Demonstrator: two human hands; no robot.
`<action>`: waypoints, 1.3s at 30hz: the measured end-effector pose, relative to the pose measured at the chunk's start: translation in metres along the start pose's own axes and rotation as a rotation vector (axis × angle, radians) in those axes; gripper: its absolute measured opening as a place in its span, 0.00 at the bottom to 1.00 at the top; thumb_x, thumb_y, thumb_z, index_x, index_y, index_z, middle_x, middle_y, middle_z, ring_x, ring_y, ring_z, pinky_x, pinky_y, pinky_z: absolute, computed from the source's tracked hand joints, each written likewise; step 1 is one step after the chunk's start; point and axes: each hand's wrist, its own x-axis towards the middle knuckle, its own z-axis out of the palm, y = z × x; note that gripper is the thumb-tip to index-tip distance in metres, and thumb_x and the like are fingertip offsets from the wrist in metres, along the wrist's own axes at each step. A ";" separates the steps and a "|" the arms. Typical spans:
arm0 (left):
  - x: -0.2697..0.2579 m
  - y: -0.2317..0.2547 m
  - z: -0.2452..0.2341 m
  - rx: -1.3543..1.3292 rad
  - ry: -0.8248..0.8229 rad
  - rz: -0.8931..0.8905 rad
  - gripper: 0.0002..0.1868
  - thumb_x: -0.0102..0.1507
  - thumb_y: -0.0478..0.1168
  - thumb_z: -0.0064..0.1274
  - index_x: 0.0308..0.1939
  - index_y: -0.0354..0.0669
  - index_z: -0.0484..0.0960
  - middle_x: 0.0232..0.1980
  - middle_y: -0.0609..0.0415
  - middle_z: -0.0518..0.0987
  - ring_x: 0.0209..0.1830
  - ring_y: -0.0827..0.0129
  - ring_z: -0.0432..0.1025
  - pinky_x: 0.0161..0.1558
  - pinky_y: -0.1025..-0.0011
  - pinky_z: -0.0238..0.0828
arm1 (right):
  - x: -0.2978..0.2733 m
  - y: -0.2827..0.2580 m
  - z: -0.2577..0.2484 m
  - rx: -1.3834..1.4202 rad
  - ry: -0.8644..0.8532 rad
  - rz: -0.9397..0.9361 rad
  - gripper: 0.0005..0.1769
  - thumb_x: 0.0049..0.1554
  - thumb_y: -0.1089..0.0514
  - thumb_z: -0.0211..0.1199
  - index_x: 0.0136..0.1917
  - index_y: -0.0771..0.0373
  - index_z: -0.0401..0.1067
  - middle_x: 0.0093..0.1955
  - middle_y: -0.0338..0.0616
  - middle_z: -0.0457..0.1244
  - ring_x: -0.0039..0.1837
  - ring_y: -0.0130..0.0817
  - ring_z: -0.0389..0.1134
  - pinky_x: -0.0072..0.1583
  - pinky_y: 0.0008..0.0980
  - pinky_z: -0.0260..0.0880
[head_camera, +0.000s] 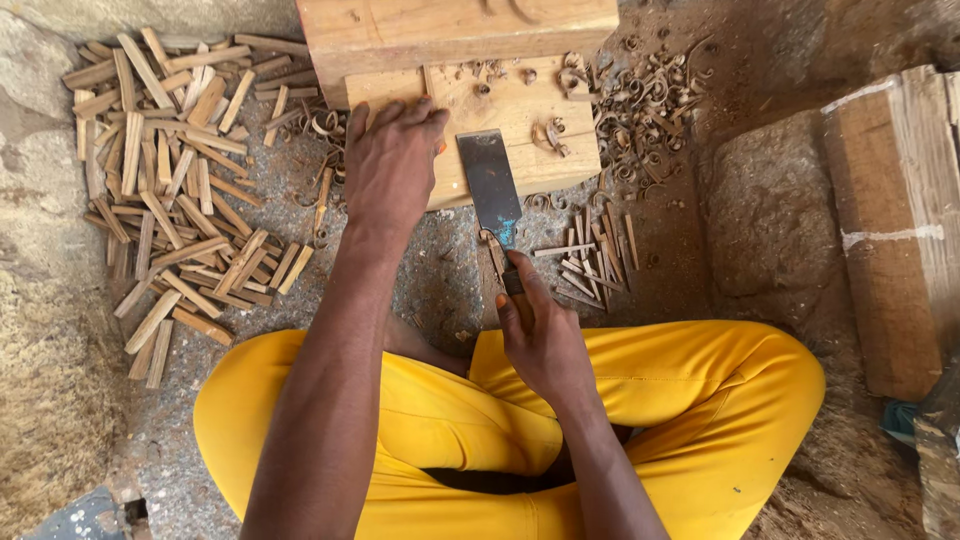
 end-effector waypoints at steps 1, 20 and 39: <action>-0.001 -0.001 0.000 0.007 -0.011 -0.006 0.22 0.65 0.32 0.53 0.62 0.57 0.81 0.70 0.60 0.74 0.69 0.60 0.68 0.75 0.46 0.46 | -0.004 0.001 0.001 -0.007 -0.049 0.072 0.30 0.63 0.59 0.59 0.77 0.55 0.59 0.33 0.51 0.70 0.30 0.35 0.72 0.34 0.41 0.70; 0.004 -0.003 0.011 0.018 0.026 -0.005 0.21 0.66 0.37 0.55 0.64 0.56 0.80 0.69 0.58 0.75 0.70 0.57 0.66 0.73 0.45 0.49 | -0.008 0.008 0.001 -0.048 0.000 0.174 0.25 0.64 0.53 0.59 0.74 0.54 0.67 0.21 0.37 0.62 0.22 0.22 0.54 0.27 0.34 0.51; 0.003 -0.002 0.005 -0.055 0.020 -0.050 0.30 0.61 0.27 0.56 0.63 0.63 0.81 0.72 0.55 0.72 0.74 0.52 0.60 0.74 0.44 0.42 | -0.004 0.012 0.013 -0.065 -0.007 0.075 0.25 0.64 0.55 0.59 0.73 0.56 0.67 0.21 0.38 0.63 0.21 0.20 0.56 0.25 0.36 0.53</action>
